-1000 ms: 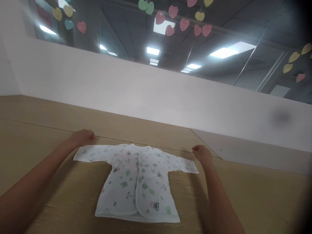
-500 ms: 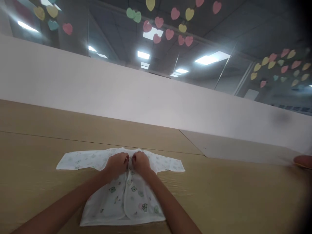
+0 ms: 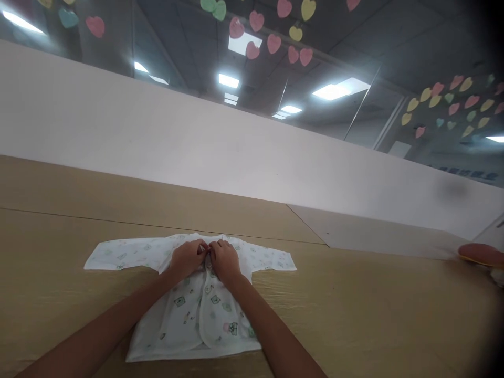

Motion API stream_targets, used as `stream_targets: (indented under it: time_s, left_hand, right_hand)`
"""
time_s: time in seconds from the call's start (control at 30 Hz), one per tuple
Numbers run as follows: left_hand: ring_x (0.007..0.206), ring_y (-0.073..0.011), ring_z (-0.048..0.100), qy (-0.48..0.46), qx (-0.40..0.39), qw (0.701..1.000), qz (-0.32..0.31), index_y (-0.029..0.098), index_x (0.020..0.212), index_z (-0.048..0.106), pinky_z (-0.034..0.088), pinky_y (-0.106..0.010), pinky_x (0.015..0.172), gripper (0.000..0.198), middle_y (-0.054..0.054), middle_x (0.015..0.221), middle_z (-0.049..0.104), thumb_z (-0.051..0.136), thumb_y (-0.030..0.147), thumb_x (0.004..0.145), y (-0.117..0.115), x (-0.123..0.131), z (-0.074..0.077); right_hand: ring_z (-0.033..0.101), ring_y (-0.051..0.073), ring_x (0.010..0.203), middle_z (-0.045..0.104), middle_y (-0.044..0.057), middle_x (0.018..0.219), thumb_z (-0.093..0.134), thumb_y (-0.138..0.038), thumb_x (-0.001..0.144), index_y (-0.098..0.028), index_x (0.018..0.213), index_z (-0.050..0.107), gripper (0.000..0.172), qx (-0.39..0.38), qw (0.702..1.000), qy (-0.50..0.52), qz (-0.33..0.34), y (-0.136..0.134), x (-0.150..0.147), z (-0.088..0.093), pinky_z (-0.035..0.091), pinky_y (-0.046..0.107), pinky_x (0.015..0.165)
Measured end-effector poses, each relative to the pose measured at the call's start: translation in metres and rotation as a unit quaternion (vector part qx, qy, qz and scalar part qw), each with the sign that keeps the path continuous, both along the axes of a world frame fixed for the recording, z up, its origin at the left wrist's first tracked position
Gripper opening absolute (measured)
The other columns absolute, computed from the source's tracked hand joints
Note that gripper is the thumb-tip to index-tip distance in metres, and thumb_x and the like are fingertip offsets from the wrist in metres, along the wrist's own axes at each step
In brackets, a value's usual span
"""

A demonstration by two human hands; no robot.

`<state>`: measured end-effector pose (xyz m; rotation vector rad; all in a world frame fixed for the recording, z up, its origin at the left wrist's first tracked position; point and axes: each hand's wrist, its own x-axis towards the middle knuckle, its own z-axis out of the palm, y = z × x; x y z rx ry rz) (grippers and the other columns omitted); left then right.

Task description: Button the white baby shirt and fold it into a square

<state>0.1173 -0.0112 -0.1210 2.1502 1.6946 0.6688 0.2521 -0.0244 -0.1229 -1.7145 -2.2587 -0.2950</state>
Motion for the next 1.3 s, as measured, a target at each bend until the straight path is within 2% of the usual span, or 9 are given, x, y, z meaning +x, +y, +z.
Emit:
stream_targets:
  time_s: [0.33,0.63,0.83,1.13,1.3]
  left_hand:
    - [0.078,-0.0173,0.059,0.003,-0.001,1.000,0.002,0.026,0.091,0.064,0.036,-0.026,0.061,0.023,0.001,0.081,0.067,0.045,0.032,0.079,0.0032,-0.0008,-0.0018]
    - [0.077,-0.0179,0.059,0.010,-0.003,1.000,-0.004,0.025,0.092,0.064,0.037,-0.026,0.061,0.025,0.000,0.081,0.067,0.044,0.034,0.079,0.0036,-0.0025,-0.0018]
    - [0.079,-0.0178,0.059,0.004,0.005,1.000,-0.014,0.025,0.089,0.064,0.037,-0.026,0.062,0.024,0.000,0.084,0.067,0.044,0.033,0.079,0.0041,-0.0032,-0.0038]
    - [0.083,-0.0193,0.059,-0.004,0.004,1.000,-0.015,0.025,0.087,0.065,0.037,-0.027,0.065,0.024,0.000,0.085,0.068,0.043,0.031,0.077,0.0012,-0.0033,0.0007]
    - [0.080,-0.0183,0.059,-0.013,0.000,1.000,-0.022,0.025,0.086,0.065,0.037,-0.027,0.063,0.023,0.000,0.082,0.068,0.045,0.032,0.077,0.0012,-0.0039,0.0015]
  right_hand:
    - [0.053,0.015,0.085,0.062,0.005,0.091,0.042,-0.016,0.089,-0.018,0.091,0.061,0.019,0.021,0.998,0.017,0.048,-0.0003,0.0027,-0.0019,0.038,0.025,0.068]
    - [0.054,0.015,0.084,0.062,0.003,0.094,0.041,-0.014,0.088,-0.018,0.093,0.058,0.018,0.014,0.997,0.040,0.059,-0.0010,0.0030,-0.0002,0.038,0.024,0.068]
    - [0.053,0.015,0.088,0.061,0.003,0.096,0.040,-0.013,0.088,-0.018,0.097,0.056,0.019,0.009,0.997,0.057,0.050,-0.0009,0.0022,-0.0010,0.038,0.025,0.070]
    - [0.053,0.015,0.092,0.061,0.004,0.099,0.040,-0.013,0.088,-0.019,0.101,0.055,0.021,-0.016,0.997,0.061,0.034,-0.0022,0.0008,0.0019,0.039,0.025,0.073]
    - [0.053,0.015,0.093,0.061,0.004,0.100,0.039,-0.013,0.088,-0.019,0.105,0.054,0.023,-0.017,0.998,0.060,0.031,-0.0031,0.0006,0.0029,0.040,0.025,0.073]
